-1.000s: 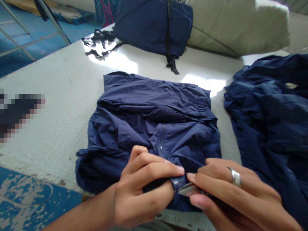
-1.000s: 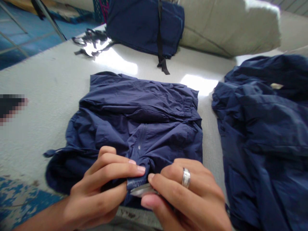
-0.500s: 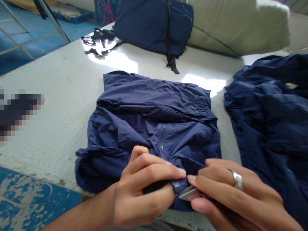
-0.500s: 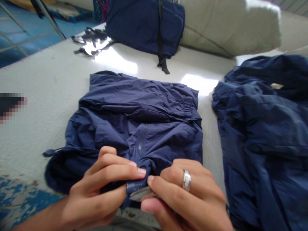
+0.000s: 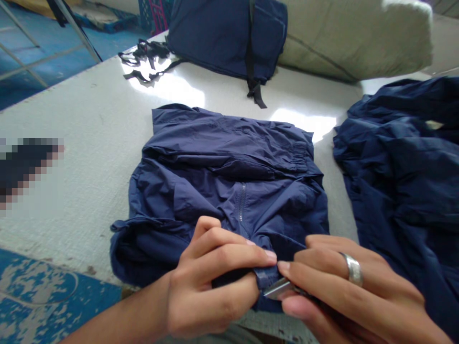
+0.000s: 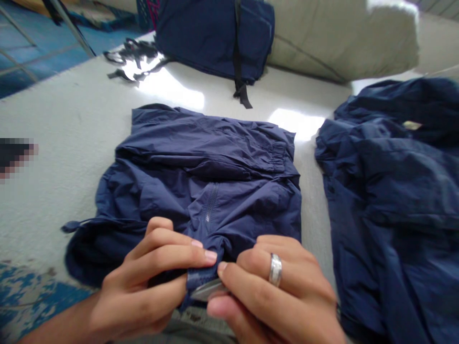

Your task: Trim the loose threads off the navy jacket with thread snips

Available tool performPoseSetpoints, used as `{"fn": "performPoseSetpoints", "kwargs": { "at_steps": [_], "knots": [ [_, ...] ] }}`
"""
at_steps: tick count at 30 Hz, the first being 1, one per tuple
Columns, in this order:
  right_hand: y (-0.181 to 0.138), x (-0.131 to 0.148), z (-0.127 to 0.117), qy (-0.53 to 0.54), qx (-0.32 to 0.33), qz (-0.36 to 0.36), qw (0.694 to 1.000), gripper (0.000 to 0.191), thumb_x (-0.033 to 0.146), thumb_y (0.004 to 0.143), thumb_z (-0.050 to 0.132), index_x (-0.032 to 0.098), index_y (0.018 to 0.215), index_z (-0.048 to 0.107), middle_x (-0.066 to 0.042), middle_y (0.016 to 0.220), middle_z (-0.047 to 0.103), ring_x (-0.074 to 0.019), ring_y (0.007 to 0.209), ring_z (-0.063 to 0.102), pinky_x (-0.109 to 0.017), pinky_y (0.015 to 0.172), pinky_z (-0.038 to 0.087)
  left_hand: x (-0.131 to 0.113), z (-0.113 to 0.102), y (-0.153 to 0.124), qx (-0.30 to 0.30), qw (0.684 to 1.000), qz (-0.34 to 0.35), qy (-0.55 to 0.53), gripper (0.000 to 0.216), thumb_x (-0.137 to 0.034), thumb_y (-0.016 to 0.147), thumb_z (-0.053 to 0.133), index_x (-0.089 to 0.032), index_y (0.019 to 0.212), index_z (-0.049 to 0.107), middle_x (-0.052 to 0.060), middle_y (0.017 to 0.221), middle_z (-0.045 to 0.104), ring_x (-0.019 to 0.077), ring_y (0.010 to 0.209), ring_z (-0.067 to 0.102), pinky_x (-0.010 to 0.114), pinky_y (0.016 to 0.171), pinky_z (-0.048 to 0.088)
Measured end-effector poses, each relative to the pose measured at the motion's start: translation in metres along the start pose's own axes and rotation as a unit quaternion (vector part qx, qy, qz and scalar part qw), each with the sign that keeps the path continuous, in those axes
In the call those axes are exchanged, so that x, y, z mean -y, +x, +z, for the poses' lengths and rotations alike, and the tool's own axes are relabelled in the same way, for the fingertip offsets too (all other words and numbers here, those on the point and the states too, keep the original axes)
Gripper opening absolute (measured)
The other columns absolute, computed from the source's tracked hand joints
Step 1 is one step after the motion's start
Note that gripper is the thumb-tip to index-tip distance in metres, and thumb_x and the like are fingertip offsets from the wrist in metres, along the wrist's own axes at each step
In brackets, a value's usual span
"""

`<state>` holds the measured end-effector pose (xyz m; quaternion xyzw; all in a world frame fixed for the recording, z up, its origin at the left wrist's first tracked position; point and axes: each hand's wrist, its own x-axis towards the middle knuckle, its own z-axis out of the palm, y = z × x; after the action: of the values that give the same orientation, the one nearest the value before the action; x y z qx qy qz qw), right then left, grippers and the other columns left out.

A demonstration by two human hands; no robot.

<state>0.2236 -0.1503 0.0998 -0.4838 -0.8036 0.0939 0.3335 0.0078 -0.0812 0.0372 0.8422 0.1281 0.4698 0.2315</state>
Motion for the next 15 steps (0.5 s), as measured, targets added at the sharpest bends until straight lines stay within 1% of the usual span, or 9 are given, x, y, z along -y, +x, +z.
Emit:
{"fn": "performPoseSetpoints", "kwargs": {
  "at_steps": [5, 8, 10, 12, 15],
  "knots": [
    [0.0014, -0.0005, 0.0019, -0.009, 0.001, -0.009, 1.0, 0.005, 0.022, 0.098, 0.069, 0.018, 0.097, 0.072, 0.002, 0.067, 0.069, -0.0108, 0.058, 0.064, -0.029, 0.075, 0.057, 0.001, -0.0001, 0.0005, -0.005, 1.0, 0.0, -0.005, 0.027, -0.018, 0.11, 0.047, -0.016, 0.092, 0.068, 0.008, 0.112, 0.082, 0.0155, 0.107, 0.069, 0.036, 0.091, 0.047],
    [0.0012, -0.0007, 0.0021, 0.005, -0.007, -0.013, 1.0, 0.004, 0.021, 0.097, 0.069, 0.018, 0.096, 0.071, 0.002, 0.065, 0.067, -0.0109, 0.056, 0.062, -0.029, 0.072, 0.057, 0.0006, 0.0001, -0.0002, -0.006, 1.0, 0.003, -0.005, 0.027, -0.018, 0.109, 0.047, -0.016, 0.092, 0.068, 0.008, 0.112, 0.081, 0.0156, 0.107, 0.069, 0.036, 0.09, 0.047],
    [0.0015, -0.0012, 0.003, 0.015, -0.003, -0.014, 1.0, 0.001, 0.018, 0.095, 0.071, 0.017, 0.095, 0.071, 0.002, 0.065, 0.067, -0.011, 0.055, 0.062, -0.029, 0.068, 0.056, 0.0001, -0.0003, -0.0003, -0.004, 1.0, 0.004, -0.001, 0.027, -0.017, 0.109, 0.047, -0.016, 0.091, 0.068, 0.009, 0.111, 0.082, 0.0159, 0.106, 0.069, 0.036, 0.089, 0.047],
    [0.0024, -0.0023, 0.0046, 0.033, -0.005, -0.011, 0.999, 0.005, 0.014, 0.091, 0.074, 0.016, 0.095, 0.071, 0.002, 0.066, 0.066, -0.0111, 0.055, 0.061, -0.029, 0.062, 0.053, -0.0003, -0.0006, 0.0, -0.002, 1.0, 0.006, 0.004, 0.027, -0.016, 0.109, 0.047, -0.016, 0.09, 0.067, 0.009, 0.11, 0.082, 0.0163, 0.104, 0.07, 0.036, 0.088, 0.048],
    [0.0039, -0.0041, 0.0075, 0.069, -0.025, -0.008, 0.997, 0.012, 0.012, 0.086, 0.075, 0.016, 0.097, 0.071, 0.002, 0.065, 0.066, -0.0113, 0.052, 0.058, -0.029, 0.054, 0.047, -0.0002, -0.0003, 0.0009, -0.008, 1.0, 0.007, 0.002, 0.026, -0.012, 0.107, 0.048, -0.016, 0.09, 0.067, 0.009, 0.109, 0.082, 0.0166, 0.102, 0.07, 0.036, 0.088, 0.048]
  ]
}}
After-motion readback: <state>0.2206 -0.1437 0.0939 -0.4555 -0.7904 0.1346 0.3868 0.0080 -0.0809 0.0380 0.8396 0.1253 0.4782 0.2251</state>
